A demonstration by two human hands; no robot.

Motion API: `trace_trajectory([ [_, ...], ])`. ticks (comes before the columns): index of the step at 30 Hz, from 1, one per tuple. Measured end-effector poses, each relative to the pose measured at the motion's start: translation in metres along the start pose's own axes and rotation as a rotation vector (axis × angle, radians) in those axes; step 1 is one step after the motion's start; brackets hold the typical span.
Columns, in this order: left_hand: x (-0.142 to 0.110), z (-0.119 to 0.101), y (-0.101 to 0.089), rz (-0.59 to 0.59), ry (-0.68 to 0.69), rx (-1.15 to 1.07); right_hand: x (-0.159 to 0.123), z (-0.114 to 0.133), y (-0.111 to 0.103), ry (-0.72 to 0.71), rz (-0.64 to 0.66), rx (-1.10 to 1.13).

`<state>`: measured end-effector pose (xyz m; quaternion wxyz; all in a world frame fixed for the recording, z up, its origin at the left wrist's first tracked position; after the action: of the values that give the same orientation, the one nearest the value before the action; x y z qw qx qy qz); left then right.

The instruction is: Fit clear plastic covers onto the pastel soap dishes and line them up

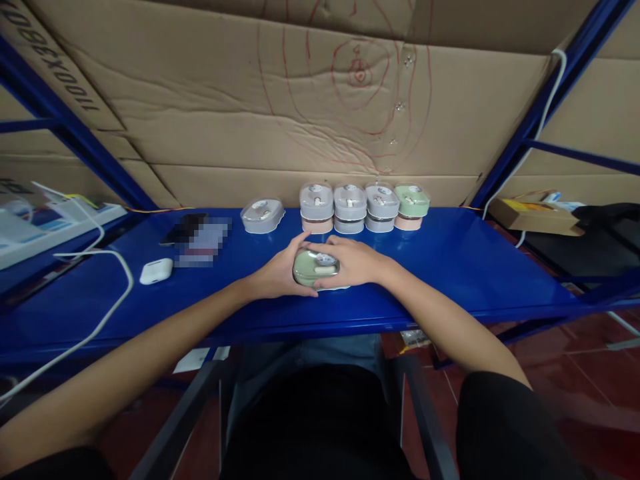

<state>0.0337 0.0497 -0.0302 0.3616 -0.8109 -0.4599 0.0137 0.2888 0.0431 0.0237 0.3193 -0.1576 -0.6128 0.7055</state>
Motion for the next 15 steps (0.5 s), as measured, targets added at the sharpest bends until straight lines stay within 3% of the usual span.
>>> trace_trajectory([
  [4, 0.001, -0.003, -0.015, -0.002, 0.058, -0.018, -0.001, 0.003, 0.000, 0.052, 0.014, -0.053],
  [7, 0.002, -0.003, -0.043, -0.224, 0.114, 0.097, -0.019, 0.001, -0.005, 0.125, 0.005, -0.059],
  [9, 0.003, 0.001, -0.064, -0.451, 0.070, 0.302, -0.045, -0.004, -0.011, 0.192, -0.010, -0.064],
  [11, 0.005, 0.010, -0.083, -0.572, -0.032, 0.476, -0.083, -0.016, -0.019, 0.294, -0.029, -0.086],
  [13, 0.007, 0.022, -0.096, -0.562, -0.136, 0.581, -0.128, -0.038, -0.027, 0.444, -0.051, -0.113],
  [15, 0.010, 0.034, -0.100, -0.473, -0.221, 0.634, -0.172, -0.069, -0.036, 0.625, -0.103, -0.156],
])
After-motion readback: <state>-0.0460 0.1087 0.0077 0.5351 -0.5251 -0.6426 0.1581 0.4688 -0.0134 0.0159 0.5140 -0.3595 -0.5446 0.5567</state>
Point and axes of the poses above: each hand's wrist, its own x-axis towards the middle knuckle, its own y-axis out of the palm, z = x × y, the point moved 1 cm from there along x, towards the middle knuckle, and after that the axes turned 7 degrees about -x, right-handed, at the moved point
